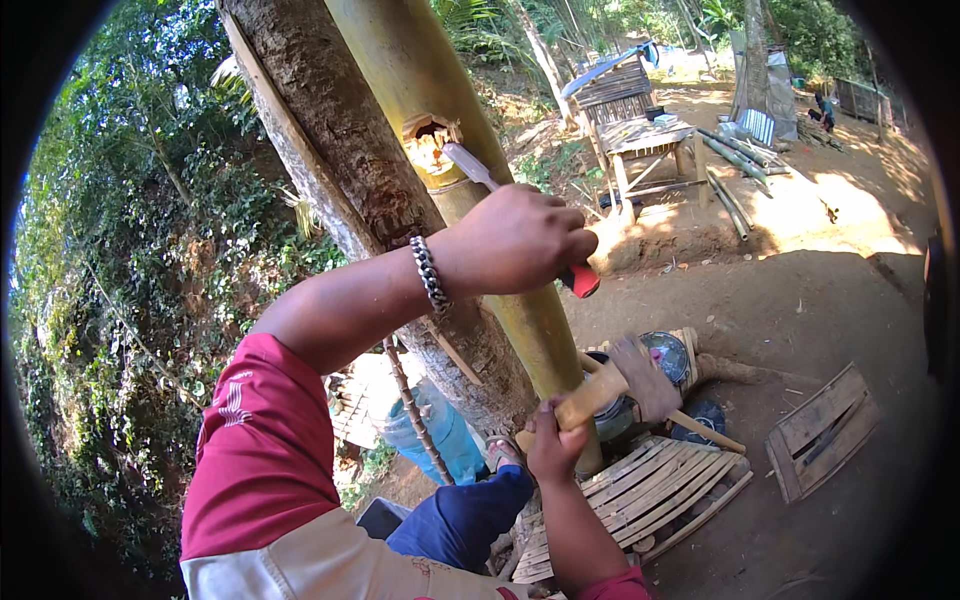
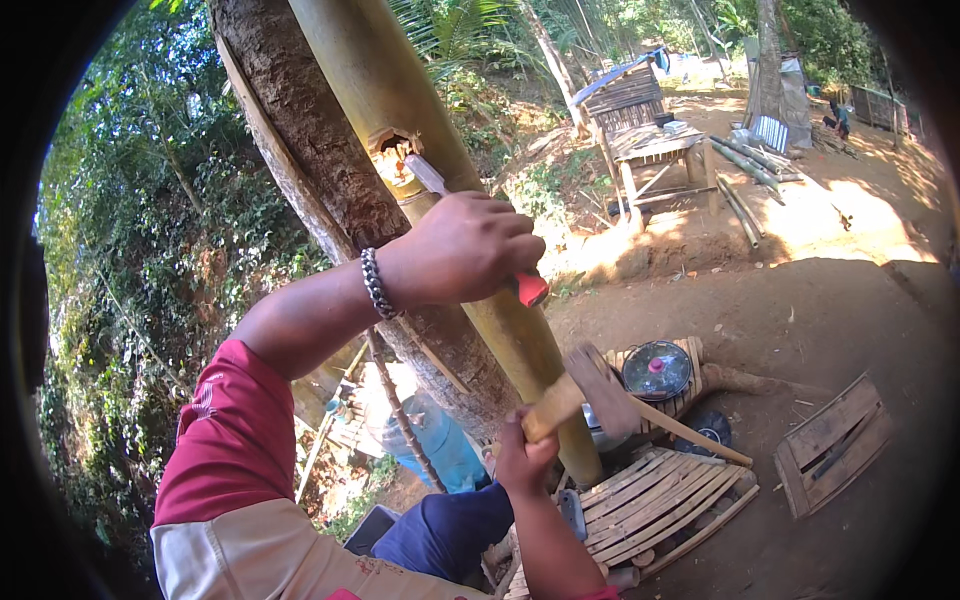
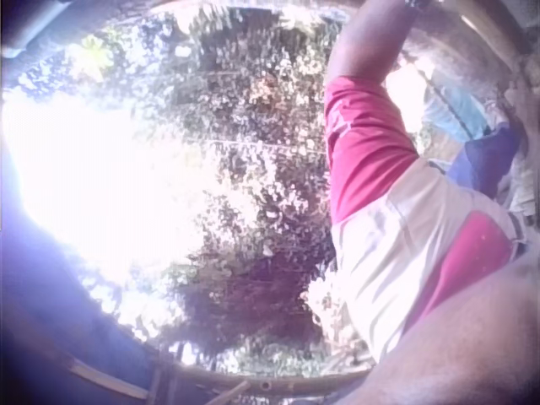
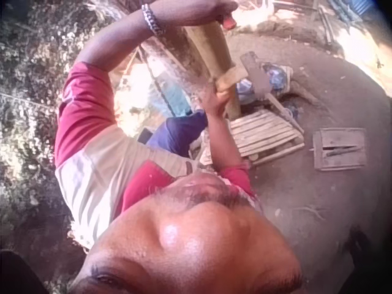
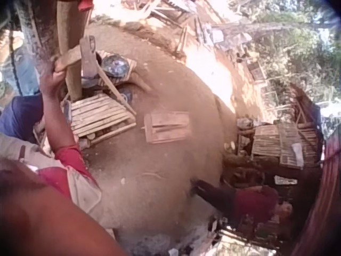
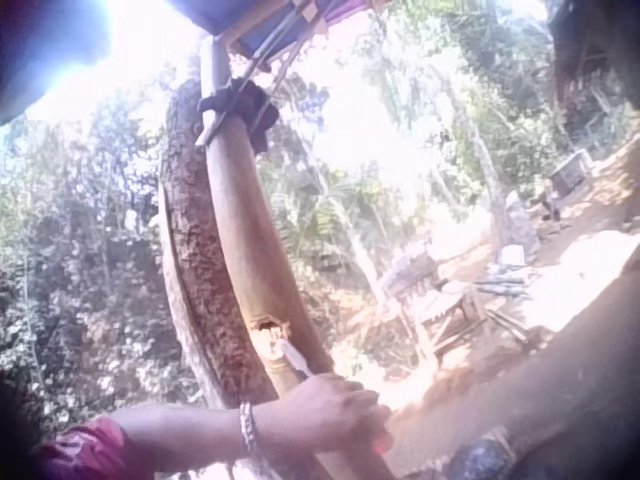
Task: The person uses a chisel and a wooden mallet to carve a hole into a vertical bamboo pole. They repeatedly strike the chisel to remove material and occasionally clear debris from the opening.
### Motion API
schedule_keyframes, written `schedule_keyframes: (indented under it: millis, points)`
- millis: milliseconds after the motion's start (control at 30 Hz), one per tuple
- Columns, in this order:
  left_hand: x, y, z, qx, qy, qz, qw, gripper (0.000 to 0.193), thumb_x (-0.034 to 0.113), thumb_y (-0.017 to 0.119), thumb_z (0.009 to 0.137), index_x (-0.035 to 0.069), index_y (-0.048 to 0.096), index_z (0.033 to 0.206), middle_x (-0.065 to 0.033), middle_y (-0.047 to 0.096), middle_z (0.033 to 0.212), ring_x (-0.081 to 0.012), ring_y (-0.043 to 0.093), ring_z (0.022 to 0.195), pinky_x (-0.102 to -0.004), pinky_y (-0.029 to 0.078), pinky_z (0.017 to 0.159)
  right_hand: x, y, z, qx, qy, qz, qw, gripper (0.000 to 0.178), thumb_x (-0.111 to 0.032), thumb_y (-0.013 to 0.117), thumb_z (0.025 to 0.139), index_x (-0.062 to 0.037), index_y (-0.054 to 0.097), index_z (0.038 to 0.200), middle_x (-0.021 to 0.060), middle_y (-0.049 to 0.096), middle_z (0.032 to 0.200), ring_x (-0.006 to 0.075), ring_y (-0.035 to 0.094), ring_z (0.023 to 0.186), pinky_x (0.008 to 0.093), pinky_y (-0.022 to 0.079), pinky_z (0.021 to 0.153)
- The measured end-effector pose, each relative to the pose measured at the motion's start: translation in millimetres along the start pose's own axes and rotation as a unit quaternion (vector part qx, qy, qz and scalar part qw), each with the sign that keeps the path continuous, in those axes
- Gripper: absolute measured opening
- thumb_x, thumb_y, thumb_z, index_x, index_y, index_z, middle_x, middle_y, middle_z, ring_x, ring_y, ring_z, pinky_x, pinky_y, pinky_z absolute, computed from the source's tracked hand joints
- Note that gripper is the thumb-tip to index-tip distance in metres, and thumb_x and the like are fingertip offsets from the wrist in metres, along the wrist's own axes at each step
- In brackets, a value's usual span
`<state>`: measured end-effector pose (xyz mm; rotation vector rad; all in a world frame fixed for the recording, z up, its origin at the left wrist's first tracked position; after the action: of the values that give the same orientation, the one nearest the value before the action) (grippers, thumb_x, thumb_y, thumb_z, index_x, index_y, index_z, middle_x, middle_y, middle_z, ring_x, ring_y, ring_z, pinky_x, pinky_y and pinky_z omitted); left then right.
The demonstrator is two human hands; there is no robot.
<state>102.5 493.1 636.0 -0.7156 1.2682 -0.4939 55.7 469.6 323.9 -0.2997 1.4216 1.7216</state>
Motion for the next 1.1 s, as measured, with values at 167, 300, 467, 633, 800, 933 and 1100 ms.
schedule_keyframes:
  millis: [167,300,467,633,800,933,1100]
  points:
    - [61,56,-19,-0.171,0.073,0.0,0.983,0.009,0.023,0.067,0.086,0.015,0.07,0.081,-0.0018,0.068,0.076,-0.0228,0.071,0.075,-0.0397,0.055,0.067,58,-59,-72,0.019,0.201,-0.007,0.979,0.017,0.002,0.058,0.097,-0.0057,0.047,0.107,0.0031,0.051,0.078,0.0125,0.051,0.058,0.0307,0.048,0.055]
    - [131,48,-23,-0.148,0.082,-0.157,0.973,0.014,0.023,0.064,0.085,0.01,0.064,0.089,-0.0042,0.065,0.079,-0.0258,0.07,0.079,-0.0419,0.056,0.067,66,-95,-123,0.073,0.258,0.013,0.963,0.014,-0.001,0.058,0.098,-0.0057,0.048,0.106,0.0041,0.051,0.075,0.0141,0.051,0.058,0.0328,0.049,0.055]
    - [147,36,-54,0.005,-0.088,-0.5,0.861,0.037,0.029,0.074,0.087,0.005,0.059,0.111,-0.0145,0.065,0.099,-0.0358,0.067,0.093,-0.0447,0.056,0.078,-28,-86,-121,0.117,0.219,0.055,0.967,0.017,-0.008,0.06,0.099,-0.0058,0.046,0.108,0.0064,0.053,0.076,0.0148,0.05,0.058,0.0331,0.05,0.058]
    - [155,49,-103,0.19,-0.357,-0.685,0.606,0.035,0.028,0.071,0.098,0.004,0.056,0.119,-0.0129,0.063,0.104,-0.0254,0.064,0.096,-0.0382,0.051,0.086,-90,-79,-96,0.018,0.158,-0.111,0.981,0.031,-0.005,0.067,0.096,0.0017,0.053,0.122,0.0088,0.062,0.091,0.0124,0.06,0.067,0.0288,0.053,0.06]
    - [208,70,-126,0.141,-0.378,-0.748,0.527,0.028,0.021,0.075,0.095,0.005,0.061,0.112,-0.0058,0.063,0.101,-0.0133,0.059,0.097,-0.0305,0.049,0.09,-103,-78,-103,-0.022,0.179,-0.166,0.97,0.033,0.002,0.072,0.092,0.0048,0.058,0.122,0.0099,0.066,0.107,0.0116,0.064,0.074,0.0258,0.055,0.066]
    - [115,31,-150,0.236,-0.453,-0.588,0.627,0.022,0.019,0.077,0.091,0.003,0.066,0.101,-0.0141,0.066,0.084,-0.0279,0.067,0.078,-0.0365,0.053,0.074,-118,-79,-115,0.007,0.181,-0.214,0.96,0.031,0.003,0.067,0.093,0.0026,0.052,0.121,0.0138,0.065,0.112,0.0124,0.063,0.068,0.0275,0.056,0.062]
    - [-31,-9,-160,0.357,-0.49,-0.324,0.726,0.032,0.021,0.085,0.085,0.004,0.071,0.108,-0.0139,0.073,0.083,-0.0204,0.071,0.073,-0.0325,0.055,0.07,-121,-109,-125,0.03,0.226,-0.238,0.944,0.034,0.002,0.07,0.092,0.0031,0.053,0.121,0.0124,0.065,0.111,0.0124,0.063,0.066,0.0278,0.055,0.06]
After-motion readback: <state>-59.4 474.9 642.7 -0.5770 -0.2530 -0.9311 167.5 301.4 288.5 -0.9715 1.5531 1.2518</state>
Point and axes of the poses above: each hand's wrist, its own z-axis towards the middle knuckle, its own y-axis out of the palm, x = y × z, the point moved 9 cm from there along z, towards the middle knuckle
